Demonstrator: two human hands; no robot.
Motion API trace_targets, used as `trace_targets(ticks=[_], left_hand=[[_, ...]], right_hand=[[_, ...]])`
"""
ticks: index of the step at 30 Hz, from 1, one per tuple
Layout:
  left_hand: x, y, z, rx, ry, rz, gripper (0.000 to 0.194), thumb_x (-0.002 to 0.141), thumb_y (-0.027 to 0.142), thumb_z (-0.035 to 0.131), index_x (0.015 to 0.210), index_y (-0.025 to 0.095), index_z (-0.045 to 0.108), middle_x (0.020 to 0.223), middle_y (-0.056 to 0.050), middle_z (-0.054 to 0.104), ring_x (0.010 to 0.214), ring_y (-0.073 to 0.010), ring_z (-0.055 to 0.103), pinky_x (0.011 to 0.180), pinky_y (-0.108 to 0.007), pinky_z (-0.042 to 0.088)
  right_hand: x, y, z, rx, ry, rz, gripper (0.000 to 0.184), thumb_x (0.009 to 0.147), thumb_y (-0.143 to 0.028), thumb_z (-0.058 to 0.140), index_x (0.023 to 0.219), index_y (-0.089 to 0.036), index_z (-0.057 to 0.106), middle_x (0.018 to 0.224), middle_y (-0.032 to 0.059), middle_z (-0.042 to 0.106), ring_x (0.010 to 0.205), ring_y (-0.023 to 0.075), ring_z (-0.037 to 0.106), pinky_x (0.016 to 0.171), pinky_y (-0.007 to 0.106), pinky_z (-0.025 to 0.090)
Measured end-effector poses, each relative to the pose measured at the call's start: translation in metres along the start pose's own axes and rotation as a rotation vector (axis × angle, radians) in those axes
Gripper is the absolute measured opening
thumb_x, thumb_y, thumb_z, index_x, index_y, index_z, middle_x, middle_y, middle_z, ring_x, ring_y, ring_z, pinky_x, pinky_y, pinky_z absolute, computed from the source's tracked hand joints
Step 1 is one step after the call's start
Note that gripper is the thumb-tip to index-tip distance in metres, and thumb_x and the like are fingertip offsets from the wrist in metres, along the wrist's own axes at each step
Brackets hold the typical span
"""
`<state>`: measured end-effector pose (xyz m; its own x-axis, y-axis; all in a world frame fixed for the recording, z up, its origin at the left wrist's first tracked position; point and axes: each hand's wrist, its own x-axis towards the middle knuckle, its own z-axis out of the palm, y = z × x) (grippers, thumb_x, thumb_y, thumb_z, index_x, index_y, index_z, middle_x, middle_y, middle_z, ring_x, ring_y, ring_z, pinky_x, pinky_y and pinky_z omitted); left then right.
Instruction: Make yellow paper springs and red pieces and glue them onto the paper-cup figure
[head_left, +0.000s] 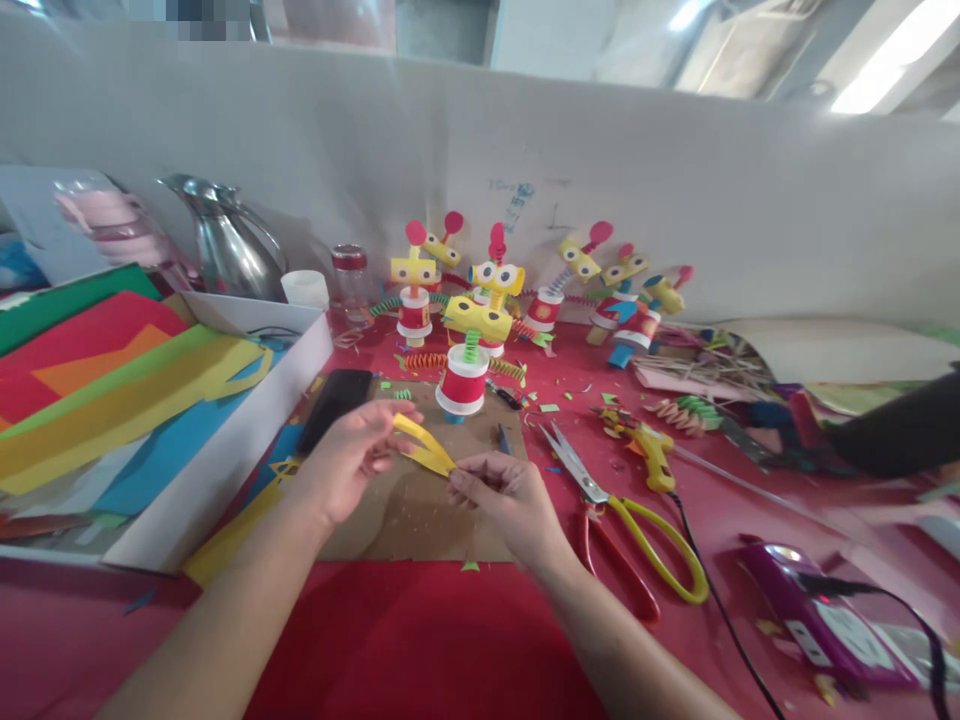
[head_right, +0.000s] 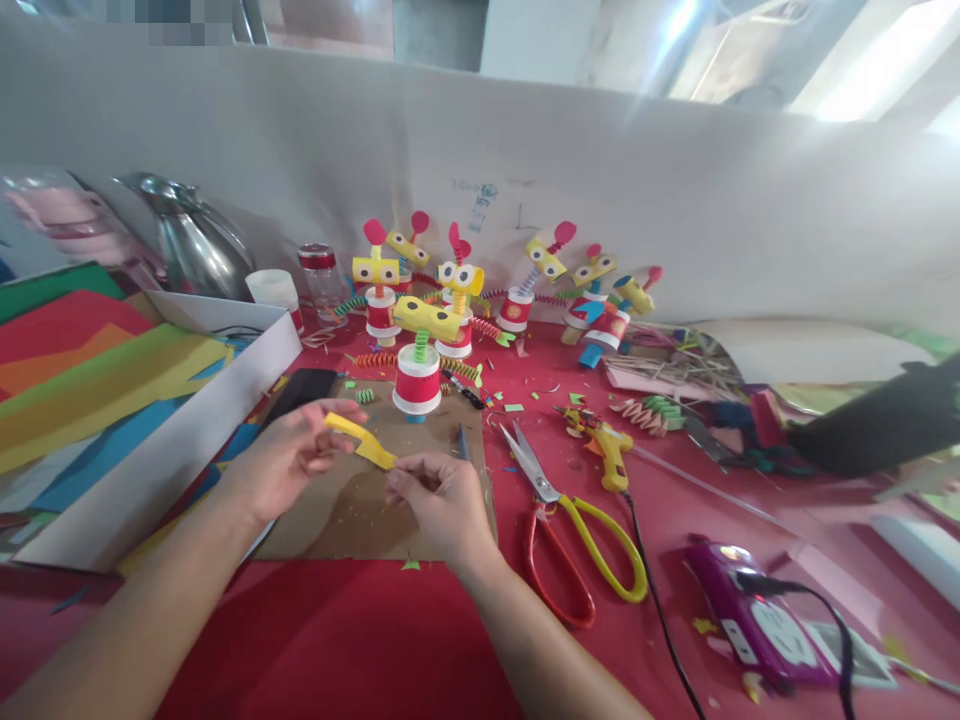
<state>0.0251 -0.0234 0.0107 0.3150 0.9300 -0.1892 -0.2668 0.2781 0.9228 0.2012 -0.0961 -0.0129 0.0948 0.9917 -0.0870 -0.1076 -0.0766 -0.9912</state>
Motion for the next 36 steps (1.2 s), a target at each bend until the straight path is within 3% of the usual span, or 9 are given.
trace_targets(ticks=[4,7,10,12,16,24,30,32,36], left_hand=[[-0.006,-0.009,0.009,0.076,-0.284,-0.096,0.073,0.050,0.051,0.085,0.112,0.020,0.065,0.116,-0.010,0.062,0.086,-0.0169,0.062,0.065,-0.024,0.040],[-0.007,-0.013,0.007,0.056,-0.362,-0.070,0.088,0.042,0.062,0.085,0.118,0.023,0.062,0.120,-0.010,0.060,0.097,-0.0220,0.059,0.077,-0.030,0.044],[-0.006,-0.016,0.005,0.036,-0.429,-0.057,0.088,0.041,0.066,0.082,0.115,0.023,0.065,0.115,-0.010,0.063,0.101,-0.0251,0.058,0.080,-0.033,0.045],[-0.005,-0.017,0.007,0.090,-0.379,-0.053,0.073,0.045,0.061,0.084,0.104,0.020,0.070,0.102,-0.009,0.068,0.095,-0.0239,0.060,0.080,-0.033,0.045],[-0.006,-0.016,0.016,0.338,-0.058,0.031,0.029,0.065,0.044,0.079,0.069,0.016,0.073,0.072,-0.006,0.070,0.076,-0.0173,0.060,0.078,-0.030,0.042],[-0.007,-0.008,0.017,0.280,0.224,0.210,0.018,0.065,0.035,0.079,0.062,0.018,0.073,0.065,-0.001,0.068,0.071,-0.0144,0.056,0.072,-0.026,0.041],[0.007,0.001,-0.007,-0.017,0.410,0.385,0.016,0.059,0.030,0.081,0.060,0.018,0.071,0.062,0.000,0.064,0.064,-0.0119,0.056,0.065,-0.025,0.042],[0.009,0.007,-0.014,-0.057,0.413,0.389,0.018,0.056,0.029,0.083,0.057,0.018,0.068,0.062,0.000,0.063,0.063,-0.0121,0.056,0.064,-0.025,0.042],[0.003,0.005,-0.008,0.152,0.187,0.174,0.022,0.060,0.036,0.082,0.061,0.017,0.071,0.061,-0.002,0.064,0.063,-0.0142,0.056,0.062,-0.027,0.041]], right_hand=[[0.002,0.000,-0.001,0.019,0.009,-0.025,0.020,0.071,-0.038,0.075,0.073,-0.019,0.073,0.062,0.0018,0.069,0.057,0.0135,0.062,0.060,0.027,0.048],[0.002,-0.002,-0.001,0.057,0.010,-0.034,0.019,0.072,-0.038,0.075,0.074,-0.019,0.073,0.062,0.0017,0.069,0.057,0.0134,0.062,0.061,0.027,0.049],[0.001,-0.003,-0.001,0.100,0.008,-0.018,0.020,0.071,-0.037,0.076,0.074,-0.019,0.072,0.061,0.0017,0.069,0.056,0.0131,0.062,0.061,0.027,0.049],[0.001,-0.002,-0.001,0.107,0.005,-0.014,0.020,0.071,-0.038,0.076,0.074,-0.018,0.073,0.061,0.0017,0.069,0.056,0.0129,0.062,0.061,0.027,0.050],[0.002,0.001,0.001,0.054,0.000,-0.012,0.023,0.072,-0.041,0.075,0.077,-0.018,0.073,0.067,0.0029,0.072,0.059,0.0138,0.065,0.060,0.027,0.051],[0.001,0.000,0.005,-0.038,-0.027,-0.032,0.023,0.075,-0.042,0.071,0.074,-0.019,0.071,0.067,0.0025,0.072,0.058,0.0133,0.065,0.057,0.025,0.050],[0.002,0.004,-0.003,-0.048,-0.017,0.028,0.025,0.073,-0.041,0.071,0.077,-0.016,0.069,0.066,0.0038,0.072,0.058,0.0140,0.066,0.056,0.025,0.048],[0.002,0.001,-0.006,-0.066,0.021,0.003,0.025,0.075,-0.041,0.070,0.077,-0.017,0.068,0.068,0.0038,0.072,0.058,0.0136,0.065,0.057,0.025,0.048],[-0.002,-0.008,-0.005,-0.140,0.043,-0.145,0.027,0.082,-0.044,0.064,0.085,-0.018,0.068,0.080,0.0044,0.072,0.073,0.0154,0.067,0.067,0.026,0.050]])
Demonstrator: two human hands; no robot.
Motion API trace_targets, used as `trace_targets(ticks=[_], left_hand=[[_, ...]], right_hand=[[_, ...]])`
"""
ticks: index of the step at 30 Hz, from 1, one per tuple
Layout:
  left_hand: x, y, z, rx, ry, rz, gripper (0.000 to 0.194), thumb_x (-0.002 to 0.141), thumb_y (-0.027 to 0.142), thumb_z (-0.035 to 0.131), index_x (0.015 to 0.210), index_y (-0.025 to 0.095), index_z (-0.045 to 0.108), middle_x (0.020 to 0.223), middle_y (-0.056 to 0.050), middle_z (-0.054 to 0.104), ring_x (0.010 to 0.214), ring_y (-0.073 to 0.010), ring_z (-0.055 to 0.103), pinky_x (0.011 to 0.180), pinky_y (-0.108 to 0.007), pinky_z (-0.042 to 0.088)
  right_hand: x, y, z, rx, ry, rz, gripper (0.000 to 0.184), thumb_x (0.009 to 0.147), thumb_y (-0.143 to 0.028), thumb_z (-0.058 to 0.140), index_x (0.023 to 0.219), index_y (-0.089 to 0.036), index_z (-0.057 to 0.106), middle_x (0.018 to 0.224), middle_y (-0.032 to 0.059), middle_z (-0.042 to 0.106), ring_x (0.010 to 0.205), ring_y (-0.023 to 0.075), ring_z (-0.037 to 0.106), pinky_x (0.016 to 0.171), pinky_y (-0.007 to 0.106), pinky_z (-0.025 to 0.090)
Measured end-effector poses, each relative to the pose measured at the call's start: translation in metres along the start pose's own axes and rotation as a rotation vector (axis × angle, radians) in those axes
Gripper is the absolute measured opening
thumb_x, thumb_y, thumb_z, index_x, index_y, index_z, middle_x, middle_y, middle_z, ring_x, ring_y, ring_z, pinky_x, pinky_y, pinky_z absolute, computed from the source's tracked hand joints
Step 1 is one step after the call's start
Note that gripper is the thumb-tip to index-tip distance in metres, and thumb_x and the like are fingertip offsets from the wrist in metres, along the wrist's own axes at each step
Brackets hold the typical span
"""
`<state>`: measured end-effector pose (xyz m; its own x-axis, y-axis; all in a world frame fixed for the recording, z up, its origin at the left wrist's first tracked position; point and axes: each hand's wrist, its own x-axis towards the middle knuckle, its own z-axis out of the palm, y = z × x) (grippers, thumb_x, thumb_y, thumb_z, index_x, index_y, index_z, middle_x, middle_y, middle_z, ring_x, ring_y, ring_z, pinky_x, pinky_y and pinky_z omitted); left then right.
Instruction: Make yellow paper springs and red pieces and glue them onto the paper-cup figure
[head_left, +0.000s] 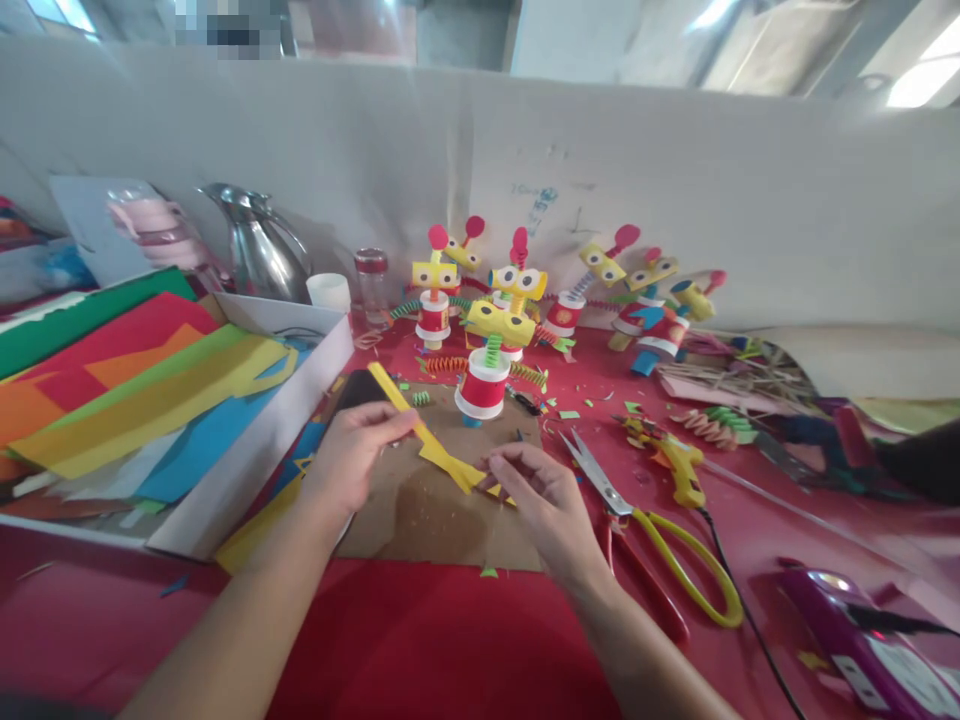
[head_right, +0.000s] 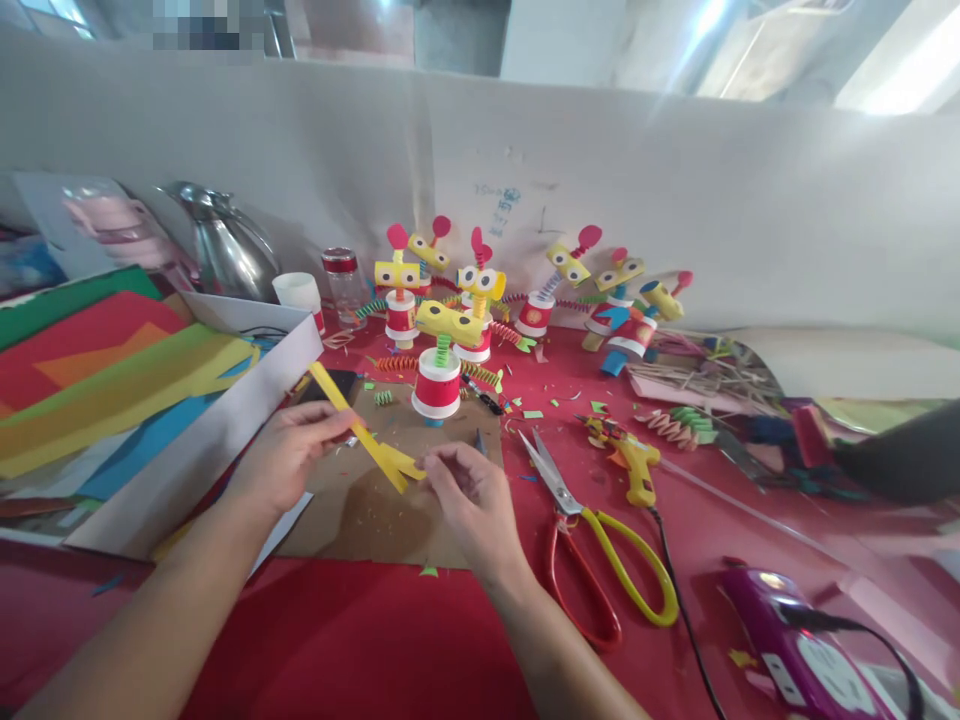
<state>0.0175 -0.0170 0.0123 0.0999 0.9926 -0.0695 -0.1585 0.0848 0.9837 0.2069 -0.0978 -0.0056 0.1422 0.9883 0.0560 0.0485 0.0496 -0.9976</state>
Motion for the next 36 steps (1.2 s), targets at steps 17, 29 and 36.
trace_targets(ticks=[17,29,36], left_hand=[[-0.002,-0.010,0.005,-0.169,0.098,0.090,0.023,0.060,0.037,0.083,0.068,0.019,0.072,0.070,-0.001,0.068,0.070,-0.0121,0.055,0.071,-0.024,0.041],[-0.013,-0.009,0.015,0.061,-0.064,0.033,0.016,0.063,0.032,0.080,0.062,0.018,0.071,0.062,0.000,0.064,0.065,-0.0127,0.053,0.066,-0.026,0.039],[0.003,0.010,-0.006,-0.432,0.183,0.146,0.013,0.067,0.018,0.070,0.059,0.016,0.060,0.062,0.001,0.056,0.060,-0.0090,0.051,0.057,-0.021,0.042]], right_hand=[[-0.008,0.001,0.014,-0.086,-0.108,-0.010,0.024,0.083,-0.035,0.059,0.072,-0.016,0.066,0.064,0.0036,0.069,0.059,0.0142,0.063,0.059,0.023,0.049],[-0.009,0.007,0.015,-0.271,-0.119,-0.066,0.025,0.089,-0.034,0.054,0.073,-0.019,0.067,0.065,0.0004,0.067,0.060,0.0128,0.060,0.057,0.021,0.043],[0.001,0.019,-0.001,-0.884,0.033,-0.180,0.017,0.089,-0.024,0.055,0.087,-0.023,0.072,0.077,0.0023,0.072,0.073,0.0184,0.061,0.065,0.028,0.041]])
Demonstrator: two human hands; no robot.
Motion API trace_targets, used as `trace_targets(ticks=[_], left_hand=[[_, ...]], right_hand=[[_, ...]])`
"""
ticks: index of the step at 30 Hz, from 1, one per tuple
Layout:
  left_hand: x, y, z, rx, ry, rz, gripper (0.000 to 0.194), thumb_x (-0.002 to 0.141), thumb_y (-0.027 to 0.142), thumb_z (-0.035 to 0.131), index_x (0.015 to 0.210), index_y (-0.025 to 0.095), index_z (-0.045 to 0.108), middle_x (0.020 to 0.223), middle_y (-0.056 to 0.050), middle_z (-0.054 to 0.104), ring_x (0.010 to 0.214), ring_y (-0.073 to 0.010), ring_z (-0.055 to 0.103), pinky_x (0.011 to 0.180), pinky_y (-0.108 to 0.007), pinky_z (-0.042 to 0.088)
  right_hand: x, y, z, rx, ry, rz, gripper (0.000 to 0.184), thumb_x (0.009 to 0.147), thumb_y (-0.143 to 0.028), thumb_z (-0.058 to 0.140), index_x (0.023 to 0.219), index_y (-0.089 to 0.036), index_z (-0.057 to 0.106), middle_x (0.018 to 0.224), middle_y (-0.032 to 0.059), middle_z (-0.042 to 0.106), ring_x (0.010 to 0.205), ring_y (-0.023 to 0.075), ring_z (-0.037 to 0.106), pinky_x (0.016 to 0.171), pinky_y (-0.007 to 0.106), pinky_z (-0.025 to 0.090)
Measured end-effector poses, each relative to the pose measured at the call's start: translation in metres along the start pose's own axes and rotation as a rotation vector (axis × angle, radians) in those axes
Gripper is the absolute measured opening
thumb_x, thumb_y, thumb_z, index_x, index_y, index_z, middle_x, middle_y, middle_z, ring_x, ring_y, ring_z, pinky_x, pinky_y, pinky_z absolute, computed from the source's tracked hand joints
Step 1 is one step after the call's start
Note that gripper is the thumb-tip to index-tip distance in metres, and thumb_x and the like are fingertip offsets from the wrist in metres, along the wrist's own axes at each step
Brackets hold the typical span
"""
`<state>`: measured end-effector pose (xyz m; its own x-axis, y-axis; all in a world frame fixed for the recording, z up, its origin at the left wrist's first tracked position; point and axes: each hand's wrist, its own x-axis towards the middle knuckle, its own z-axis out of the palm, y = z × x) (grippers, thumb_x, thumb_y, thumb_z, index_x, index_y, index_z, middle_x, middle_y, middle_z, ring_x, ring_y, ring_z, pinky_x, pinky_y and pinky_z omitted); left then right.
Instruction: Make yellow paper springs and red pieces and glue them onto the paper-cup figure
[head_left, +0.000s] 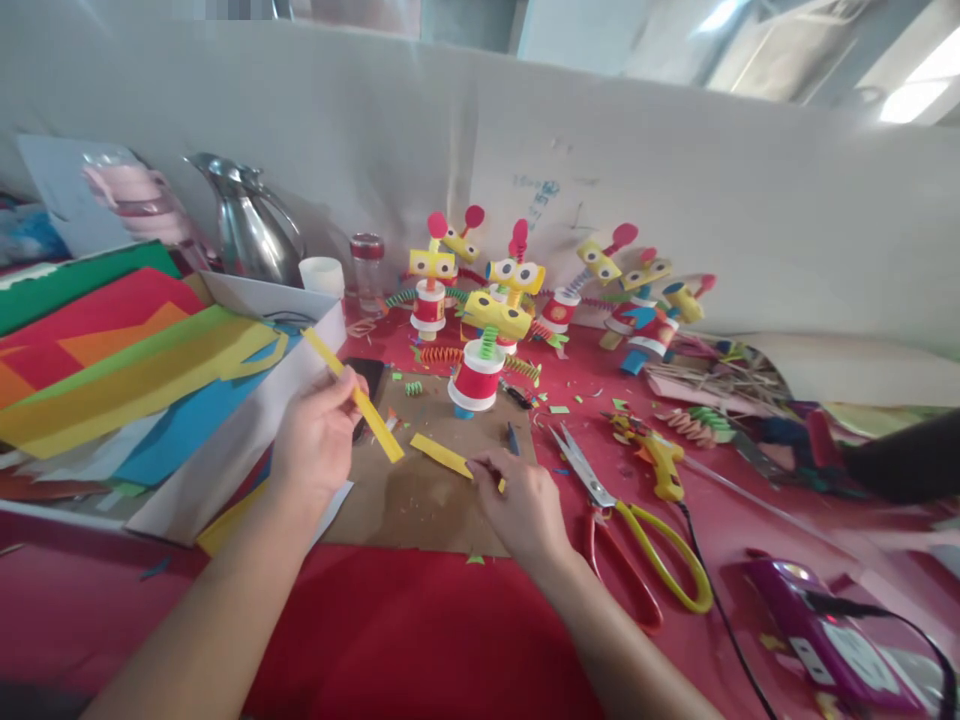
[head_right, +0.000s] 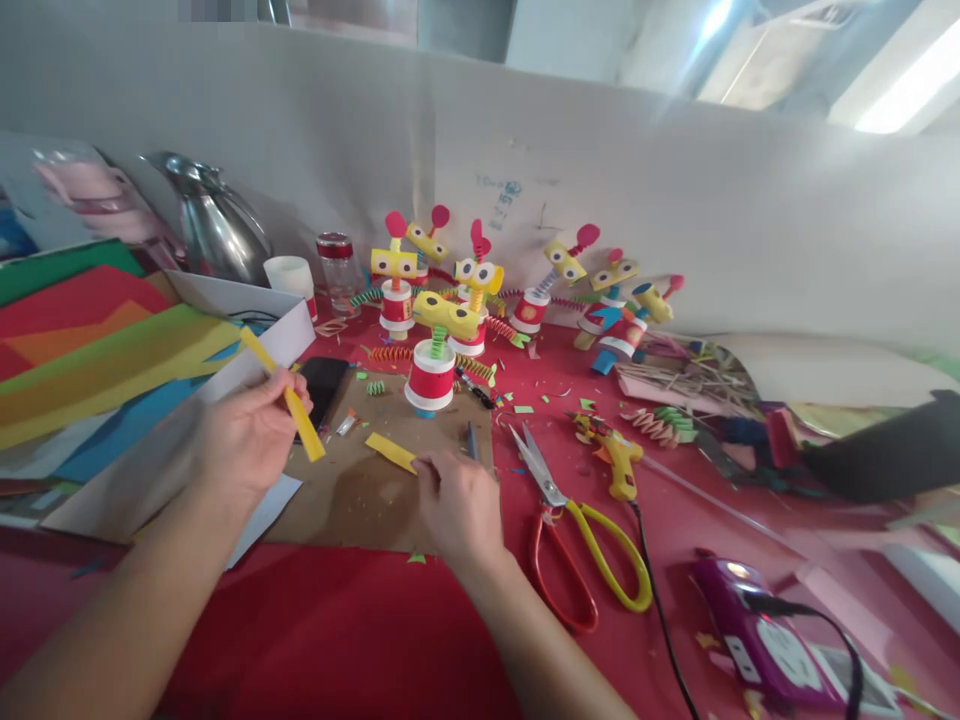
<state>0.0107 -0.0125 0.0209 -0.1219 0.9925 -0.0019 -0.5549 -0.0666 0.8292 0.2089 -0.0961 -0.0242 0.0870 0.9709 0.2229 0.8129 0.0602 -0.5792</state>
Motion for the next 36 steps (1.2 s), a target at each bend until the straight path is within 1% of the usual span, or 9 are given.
trace_targets(ticks=[6,10,14,17,21,25,28,32,36], left_hand=[[-0.010,-0.002,0.008,-0.037,-0.143,-0.232,0.004,0.074,0.016,0.061,0.071,0.015,0.059,0.070,-0.004,0.064,0.064,-0.0144,0.061,0.062,-0.027,0.047],[-0.032,-0.011,0.018,-0.045,-0.280,-0.422,0.006,0.079,0.018,0.061,0.075,0.015,0.057,0.074,-0.005,0.066,0.064,-0.0149,0.063,0.062,-0.027,0.046],[-0.060,-0.019,0.020,-0.008,-0.427,-0.484,0.009,0.079,0.021,0.065,0.076,0.015,0.059,0.069,-0.002,0.060,0.051,-0.0070,0.050,0.053,-0.021,0.037],[-0.075,-0.029,0.012,0.015,-0.289,-0.471,0.016,0.076,0.022,0.070,0.071,0.014,0.058,0.062,0.003,0.052,0.044,-0.0013,0.032,0.046,-0.018,0.024],[-0.084,-0.044,0.001,-0.086,0.023,-0.406,0.026,0.066,0.022,0.080,0.079,0.015,0.059,0.061,0.008,0.045,0.044,-0.0001,0.029,0.046,-0.017,0.025],[-0.083,-0.051,-0.002,-0.080,0.088,-0.404,0.034,0.058,0.022,0.085,0.075,0.014,0.057,0.059,0.009,0.042,0.044,-0.0002,0.031,0.045,-0.018,0.025],[-0.078,-0.049,-0.005,-0.108,0.171,-0.285,0.034,0.058,0.020,0.085,0.067,0.013,0.053,0.060,0.009,0.043,0.044,0.0012,0.029,0.045,-0.017,0.024],[-0.072,-0.044,-0.013,-0.214,0.236,-0.209,0.025,0.066,0.020,0.079,0.074,0.015,0.057,0.062,0.008,0.047,0.043,0.0005,0.030,0.044,-0.016,0.026],[-0.076,-0.045,-0.012,-0.256,0.111,-0.320,0.019,0.076,0.030,0.072,0.080,0.013,0.064,0.070,0.001,0.057,0.051,-0.0036,0.042,0.050,-0.018,0.035]], right_hand=[[0.003,0.005,0.012,-0.342,0.018,-0.124,0.020,0.089,-0.021,0.054,0.100,-0.024,0.070,0.099,0.0094,0.070,0.097,0.0297,0.052,0.079,0.040,0.036],[0.003,0.013,0.015,-0.323,-0.001,-0.094,0.014,0.085,-0.016,0.055,0.092,-0.021,0.067,0.095,0.0093,0.068,0.095,0.0294,0.050,0.072,0.037,0.032],[0.003,0.019,0.013,-0.217,0.005,-0.143,0.015,0.082,-0.012,0.050,0.088,-0.020,0.062,0.090,0.0073,0.068,0.093,0.0270,0.053,0.072,0.035,0.033],[0.003,0.014,0.011,0.007,0.002,-0.083,0.013,0.086,-0.018,0.046,0.087,-0.020,0.059,0.085,0.0062,0.067,0.084,0.0230,0.058,0.072,0.033,0.039],[0.000,0.000,0.009,0.437,-0.005,0.066,0.017,0.088,-0.034,0.050,0.092,-0.020,0.059,0.082,0.0056,0.067,0.074,0.0187,0.062,0.063,0.028,0.045],[-0.003,-0.007,0.010,0.623,-0.129,0.061,0.020,0.083,-0.037,0.059,0.090,-0.019,0.062,0.078,0.0041,0.067,0.071,0.0175,0.063,0.062,0.027,0.047],[-0.002,-0.003,0.012,0.568,-0.206,0.044,0.017,0.083,-0.033,0.058,0.090,-0.019,0.065,0.077,0.0039,0.068,0.070,0.0174,0.063,0.062,0.027,0.047],[0.005,0.010,0.012,0.372,-0.141,0.008,0.017,0.085,-0.030,0.053,0.092,-0.020,0.065,0.078,0.0046,0.069,0.069,0.0184,0.063,0.063,0.029,0.048],[0.008,0.013,0.009,0.021,0.058,-0.103,0.025,0.088,-0.023,0.046,0.100,-0.019,0.068,0.103,0.0128,0.070,0.094,0.0273,0.061,0.082,0.042,0.047]])
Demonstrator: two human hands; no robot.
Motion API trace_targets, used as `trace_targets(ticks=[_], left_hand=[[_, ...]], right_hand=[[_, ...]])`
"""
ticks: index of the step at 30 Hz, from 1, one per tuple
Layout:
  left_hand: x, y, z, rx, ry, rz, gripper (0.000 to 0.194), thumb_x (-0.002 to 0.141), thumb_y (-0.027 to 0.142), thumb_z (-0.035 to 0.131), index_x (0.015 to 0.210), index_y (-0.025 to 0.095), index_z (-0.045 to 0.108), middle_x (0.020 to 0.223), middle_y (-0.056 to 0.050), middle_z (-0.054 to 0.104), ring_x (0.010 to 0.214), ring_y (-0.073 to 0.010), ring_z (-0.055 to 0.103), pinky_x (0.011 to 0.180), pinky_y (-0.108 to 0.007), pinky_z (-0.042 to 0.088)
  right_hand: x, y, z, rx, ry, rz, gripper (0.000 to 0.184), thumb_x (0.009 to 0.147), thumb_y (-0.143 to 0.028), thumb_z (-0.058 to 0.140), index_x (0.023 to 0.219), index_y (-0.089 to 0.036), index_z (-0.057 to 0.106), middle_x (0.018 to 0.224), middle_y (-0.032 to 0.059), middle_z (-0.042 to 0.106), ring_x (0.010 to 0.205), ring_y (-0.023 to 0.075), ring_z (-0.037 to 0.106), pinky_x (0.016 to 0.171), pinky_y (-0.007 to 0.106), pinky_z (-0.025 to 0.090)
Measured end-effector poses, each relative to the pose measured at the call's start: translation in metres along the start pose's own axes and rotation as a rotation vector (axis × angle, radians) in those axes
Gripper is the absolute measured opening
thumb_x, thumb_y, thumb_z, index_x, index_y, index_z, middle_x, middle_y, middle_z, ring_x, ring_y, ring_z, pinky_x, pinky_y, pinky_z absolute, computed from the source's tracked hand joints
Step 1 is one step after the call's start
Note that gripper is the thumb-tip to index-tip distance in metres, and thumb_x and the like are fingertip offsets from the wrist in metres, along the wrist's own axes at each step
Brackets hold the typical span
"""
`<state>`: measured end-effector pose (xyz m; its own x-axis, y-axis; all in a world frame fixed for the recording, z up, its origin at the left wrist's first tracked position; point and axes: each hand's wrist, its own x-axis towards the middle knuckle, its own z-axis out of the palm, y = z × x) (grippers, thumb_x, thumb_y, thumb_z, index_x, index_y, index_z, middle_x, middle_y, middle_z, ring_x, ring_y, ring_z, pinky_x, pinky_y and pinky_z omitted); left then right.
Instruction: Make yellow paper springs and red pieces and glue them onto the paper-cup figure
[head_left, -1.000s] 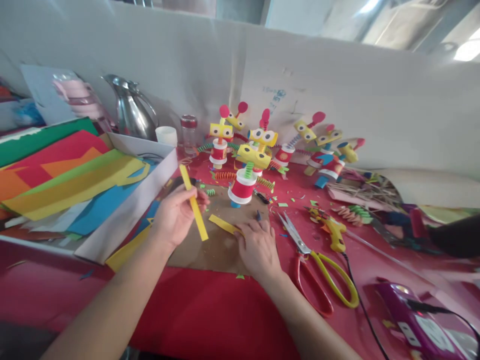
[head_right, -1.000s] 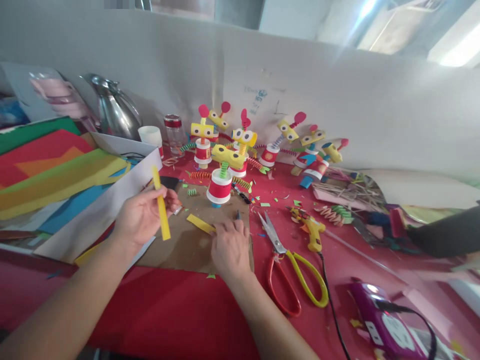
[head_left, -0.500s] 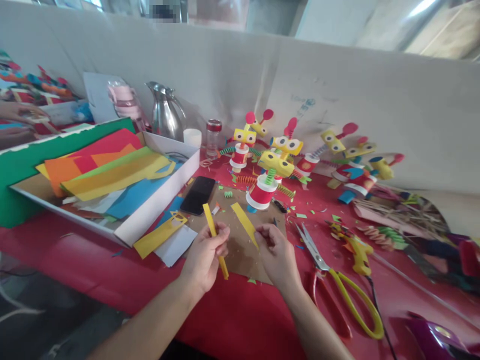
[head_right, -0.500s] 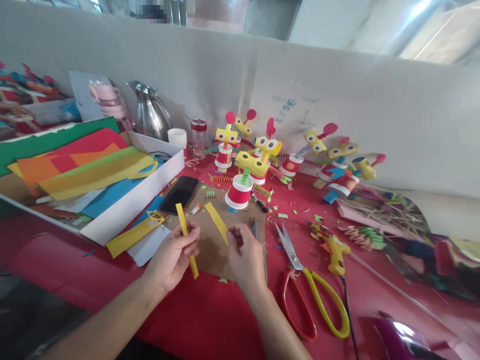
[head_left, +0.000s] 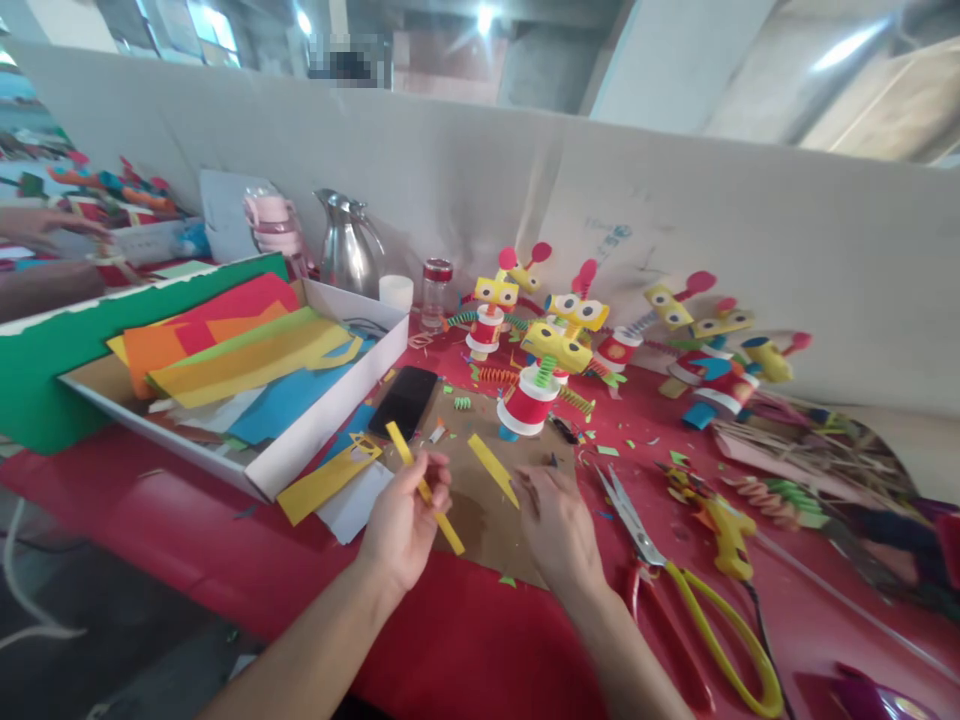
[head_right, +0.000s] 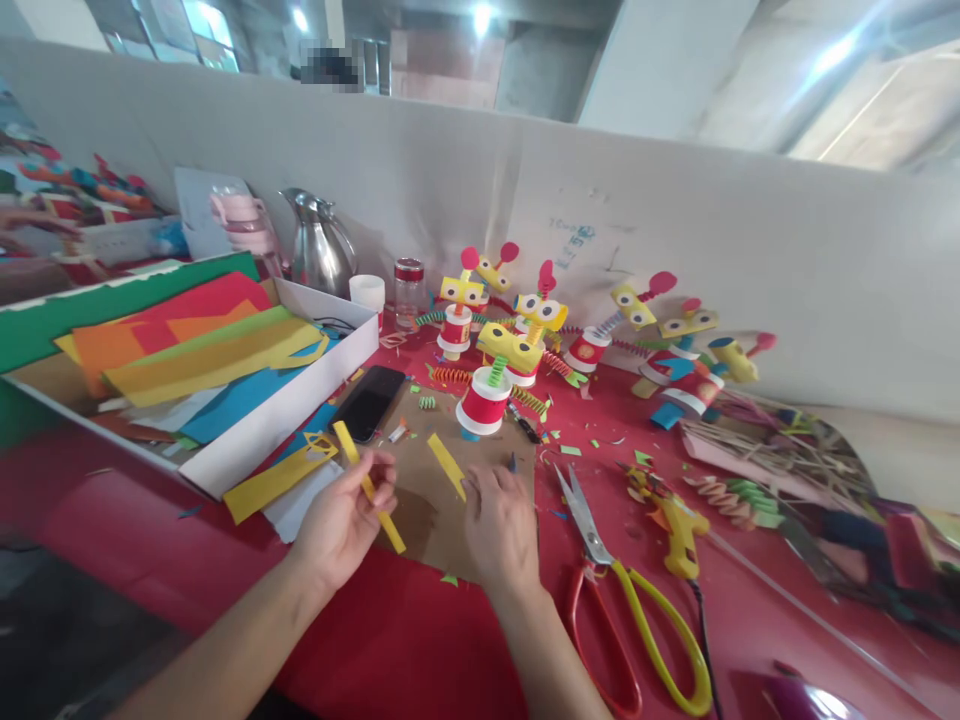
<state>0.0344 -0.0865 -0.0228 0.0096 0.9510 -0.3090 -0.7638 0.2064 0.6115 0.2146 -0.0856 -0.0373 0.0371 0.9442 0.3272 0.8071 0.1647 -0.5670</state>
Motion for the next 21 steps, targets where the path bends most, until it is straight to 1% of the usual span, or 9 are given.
trace_targets(ticks=[2,3,6,9,11,13,15,17,21], left_hand=[[-0.004,-0.003,0.002,0.045,-0.072,-0.040,0.024,0.077,0.034,0.072,0.082,0.011,0.068,0.074,-0.003,0.059,0.059,-0.0062,0.048,0.057,-0.019,0.040],[-0.005,-0.005,0.004,0.067,-0.096,-0.047,0.025,0.076,0.034,0.073,0.082,0.010,0.070,0.075,-0.004,0.060,0.063,-0.0076,0.051,0.060,-0.020,0.042],[-0.008,-0.007,0.007,0.090,-0.135,-0.077,0.024,0.074,0.033,0.076,0.084,0.012,0.072,0.076,-0.004,0.061,0.070,-0.0104,0.054,0.066,-0.022,0.045],[-0.008,-0.006,0.007,0.075,-0.146,-0.050,0.023,0.077,0.032,0.074,0.087,0.012,0.073,0.082,-0.006,0.064,0.075,-0.0117,0.058,0.069,-0.023,0.047],[-0.006,-0.004,0.006,0.046,-0.135,0.031,0.021,0.079,0.032,0.072,0.088,0.013,0.073,0.090,-0.007,0.067,0.082,-0.0127,0.060,0.076,-0.023,0.048],[-0.005,-0.002,0.005,0.018,-0.138,0.085,0.021,0.081,0.032,0.070,0.089,0.014,0.074,0.097,-0.008,0.068,0.089,-0.0141,0.061,0.082,-0.024,0.049],[-0.005,-0.002,0.005,0.015,-0.157,0.071,0.021,0.082,0.032,0.069,0.091,0.014,0.073,0.098,-0.008,0.068,0.090,-0.0151,0.062,0.083,-0.026,0.050],[-0.005,0.000,0.004,0.017,-0.173,0.035,0.021,0.083,0.032,0.067,0.091,0.013,0.073,0.096,-0.009,0.069,0.088,-0.0149,0.063,0.082,-0.026,0.051],[-0.003,0.008,0.001,-0.035,-0.135,0.082,0.018,0.083,0.031,0.068,0.090,0.015,0.072,0.095,-0.007,0.070,0.085,-0.0127,0.064,0.081,-0.024,0.052]], right_hand=[[-0.002,-0.007,-0.002,-0.085,0.099,-0.080,0.027,0.089,-0.023,0.045,0.099,-0.019,0.070,0.113,0.0146,0.066,0.106,0.0310,0.056,0.090,0.047,0.042],[-0.004,-0.012,-0.003,-0.050,0.095,-0.102,0.027,0.091,-0.024,0.045,0.099,-0.020,0.070,0.113,0.0137,0.066,0.107,0.0305,0.056,0.091,0.047,0.042],[-0.012,-0.027,0.000,0.275,-0.164,-0.033,0.026,0.093,-0.036,0.048,0.104,-0.022,0.067,0.092,0.0072,0.071,0.085,0.0226,0.064,0.076,0.034,0.049],[-0.017,-0.033,0.007,0.499,-0.366,0.137,0.025,0.090,-0.041,0.053,0.100,-0.022,0.066,0.064,-0.0006,0.065,0.057,0.0165,0.060,0.054,0.026,0.044],[-0.018,-0.033,0.011,0.533,-0.337,0.191,0.024,0.088,-0.041,0.056,0.089,-0.020,0.067,0.060,-0.0009,0.064,0.055,0.0152,0.059,0.053,0.025,0.043],[-0.018,-0.033,0.013,0.580,-0.322,0.186,0.025,0.086,-0.042,0.058,0.088,-0.019,0.068,0.073,0.0023,0.069,0.063,0.0156,0.061,0.057,0.025,0.045],[-0.017,-0.034,0.013,0.670,-0.380,0.167,0.028,0.085,-0.044,0.059,0.094,-0.019,0.067,0.076,0.0026,0.069,0.064,0.0150,0.061,0.057,0.024,0.045],[-0.017,-0.035,0.012,0.713,-0.451,0.170,0.025,0.086,-0.043,0.056,0.088,-0.019,0.065,0.066,-0.0002,0.065,0.057,0.0133,0.057,0.053,0.023,0.043],[-0.016,-0.034,0.007,0.499,-0.398,0.135,0.022,0.087,-0.032,0.053,0.070,-0.020,0.060,0.059,-0.0017,0.063,0.054,0.0128,0.054,0.053,0.023,0.038]])
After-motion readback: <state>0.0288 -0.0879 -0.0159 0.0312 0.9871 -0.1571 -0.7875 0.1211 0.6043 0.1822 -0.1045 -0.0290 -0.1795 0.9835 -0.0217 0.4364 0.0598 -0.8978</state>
